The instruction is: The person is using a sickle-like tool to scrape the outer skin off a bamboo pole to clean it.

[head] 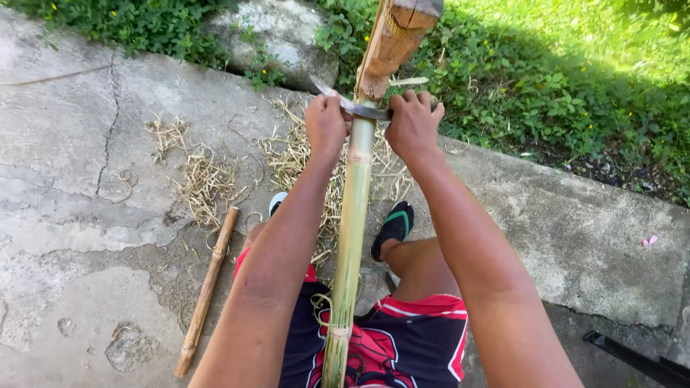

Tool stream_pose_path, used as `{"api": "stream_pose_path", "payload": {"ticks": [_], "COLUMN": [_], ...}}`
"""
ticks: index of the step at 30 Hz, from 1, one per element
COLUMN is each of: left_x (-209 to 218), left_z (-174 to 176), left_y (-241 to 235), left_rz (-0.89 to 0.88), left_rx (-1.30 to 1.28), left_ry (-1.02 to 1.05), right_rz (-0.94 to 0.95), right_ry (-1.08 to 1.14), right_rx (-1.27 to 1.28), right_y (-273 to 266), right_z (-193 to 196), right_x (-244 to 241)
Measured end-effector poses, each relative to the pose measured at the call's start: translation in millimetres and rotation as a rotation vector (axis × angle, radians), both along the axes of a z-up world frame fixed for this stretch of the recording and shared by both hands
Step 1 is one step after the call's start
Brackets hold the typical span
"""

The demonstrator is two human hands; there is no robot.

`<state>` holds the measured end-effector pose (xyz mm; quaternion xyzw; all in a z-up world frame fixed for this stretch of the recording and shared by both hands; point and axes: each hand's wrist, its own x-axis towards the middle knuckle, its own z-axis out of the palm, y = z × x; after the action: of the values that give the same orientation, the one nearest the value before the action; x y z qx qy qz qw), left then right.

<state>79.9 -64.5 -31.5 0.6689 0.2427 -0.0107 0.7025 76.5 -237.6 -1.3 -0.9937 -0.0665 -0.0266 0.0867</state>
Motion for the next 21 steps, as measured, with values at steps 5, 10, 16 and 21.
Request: {"api": "stream_pose_path", "payload": {"ticks": [5,10,16,21], "left_x": [19.0,25.7,2.1,9.2], "left_z": [3.7,11.7,36.7,34.2], "left_y": [-0.4,1.8,7.0,3.0], "left_rz": [0.002,-0.026,-0.190,-0.184], "left_rx": [-0.088,0.058,0.394,0.352], "left_ry": [0.023,-0.028,-0.022,-0.062], "right_rz": [-0.025,-0.107,-0.135,-0.139], "right_ry": [-0.007,0.082,0.114,0.068], "right_rx": [0.032,0.093,0.202,0.212], "right_y": [3.3,6.6,8.0,4.8], "right_z": [-3.1,-9.0,-11.9,-18.8], "right_x": [11.8,2.0,-28.7,-18.6]}}
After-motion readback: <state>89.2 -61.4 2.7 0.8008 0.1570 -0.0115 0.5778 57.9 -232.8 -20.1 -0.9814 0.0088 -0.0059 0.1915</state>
